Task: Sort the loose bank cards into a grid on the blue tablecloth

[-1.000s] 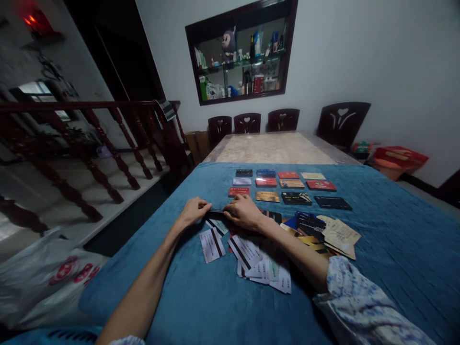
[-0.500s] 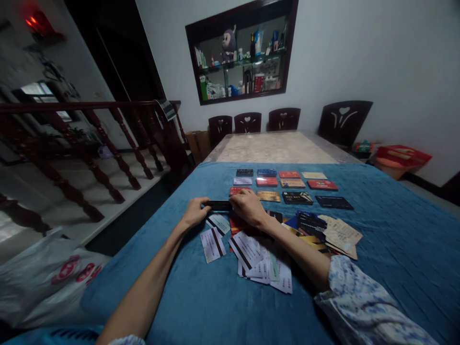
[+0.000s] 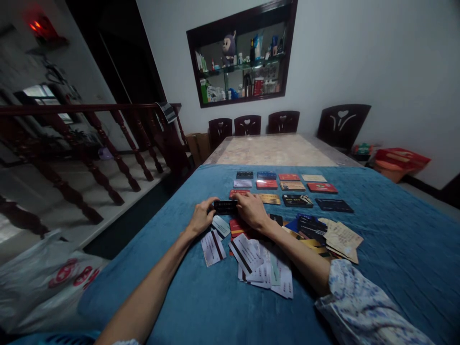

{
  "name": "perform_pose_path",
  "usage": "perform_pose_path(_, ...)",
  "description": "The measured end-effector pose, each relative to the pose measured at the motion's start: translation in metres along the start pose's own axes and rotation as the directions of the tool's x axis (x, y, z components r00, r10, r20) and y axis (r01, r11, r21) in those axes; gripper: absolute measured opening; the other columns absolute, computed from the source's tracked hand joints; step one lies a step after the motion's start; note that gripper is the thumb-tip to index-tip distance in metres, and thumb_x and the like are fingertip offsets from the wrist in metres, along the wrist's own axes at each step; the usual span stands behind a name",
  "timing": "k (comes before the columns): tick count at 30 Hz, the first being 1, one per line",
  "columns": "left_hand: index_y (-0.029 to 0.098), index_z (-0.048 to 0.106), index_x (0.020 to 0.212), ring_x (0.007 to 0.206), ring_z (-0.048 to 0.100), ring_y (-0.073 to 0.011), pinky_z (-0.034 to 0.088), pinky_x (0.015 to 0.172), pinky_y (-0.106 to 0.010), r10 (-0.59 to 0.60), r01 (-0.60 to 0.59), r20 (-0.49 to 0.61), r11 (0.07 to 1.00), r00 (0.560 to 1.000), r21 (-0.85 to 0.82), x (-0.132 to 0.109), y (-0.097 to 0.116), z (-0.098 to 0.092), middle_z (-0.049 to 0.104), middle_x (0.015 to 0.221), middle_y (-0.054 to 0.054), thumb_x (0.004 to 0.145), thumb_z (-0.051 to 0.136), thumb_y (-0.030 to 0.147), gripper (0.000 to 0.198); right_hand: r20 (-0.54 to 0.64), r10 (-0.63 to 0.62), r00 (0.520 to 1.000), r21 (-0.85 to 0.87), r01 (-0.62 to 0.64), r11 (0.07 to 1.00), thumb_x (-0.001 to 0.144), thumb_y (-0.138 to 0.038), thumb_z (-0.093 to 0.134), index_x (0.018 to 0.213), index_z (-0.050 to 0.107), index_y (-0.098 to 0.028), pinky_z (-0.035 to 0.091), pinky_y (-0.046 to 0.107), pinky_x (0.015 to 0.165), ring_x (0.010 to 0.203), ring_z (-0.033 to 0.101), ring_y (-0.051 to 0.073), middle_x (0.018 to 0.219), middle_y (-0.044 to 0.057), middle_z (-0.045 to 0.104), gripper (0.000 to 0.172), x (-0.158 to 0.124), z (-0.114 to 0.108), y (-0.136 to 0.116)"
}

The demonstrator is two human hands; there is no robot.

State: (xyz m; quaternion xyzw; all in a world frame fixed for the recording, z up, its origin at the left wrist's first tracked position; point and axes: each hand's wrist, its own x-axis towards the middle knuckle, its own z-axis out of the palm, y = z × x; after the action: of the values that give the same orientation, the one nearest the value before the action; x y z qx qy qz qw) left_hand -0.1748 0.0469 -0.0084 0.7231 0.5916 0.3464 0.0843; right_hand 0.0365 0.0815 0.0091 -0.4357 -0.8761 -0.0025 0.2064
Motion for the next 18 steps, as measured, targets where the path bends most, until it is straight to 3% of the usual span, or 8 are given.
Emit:
perform_pose_path(9,0.021,0.059,0.115,0.076,0.059,-0.0162,0.048,0.079,-0.030,0.039,-0.042,0.032,0.995,0.999,0.090,-0.0027,0.0031,0.0002,0.063,0.081,0.001,0.078,0.055,0.011,0.038,0.077,0.030,0.997,-0.047,-0.027,0.999,0.086,-0.014,0.048,0.128,0.049,-0.020,0.033,0.037,0.087,0.111,0.058,0.026,0.118,0.010,0.070,0.042,-0.0011,0.0027,-0.0023)
perform_pose_path(18,0.020,0.057,0.125,0.082,0.059,-0.0198,0.047,0.082,-0.034,0.016,-0.024,0.051,0.986,0.999,0.167,-0.0036,0.0019,0.0020,0.063,0.084,-0.002,0.080,0.056,0.011,0.046,0.143,0.023,0.990,0.044,-0.029,0.999,0.083,-0.016,0.050,0.134,0.043,-0.018,0.035,0.038,0.088,0.117,0.056,0.028,0.126,0.013,0.065,0.051,-0.0020,0.0007,-0.0053)
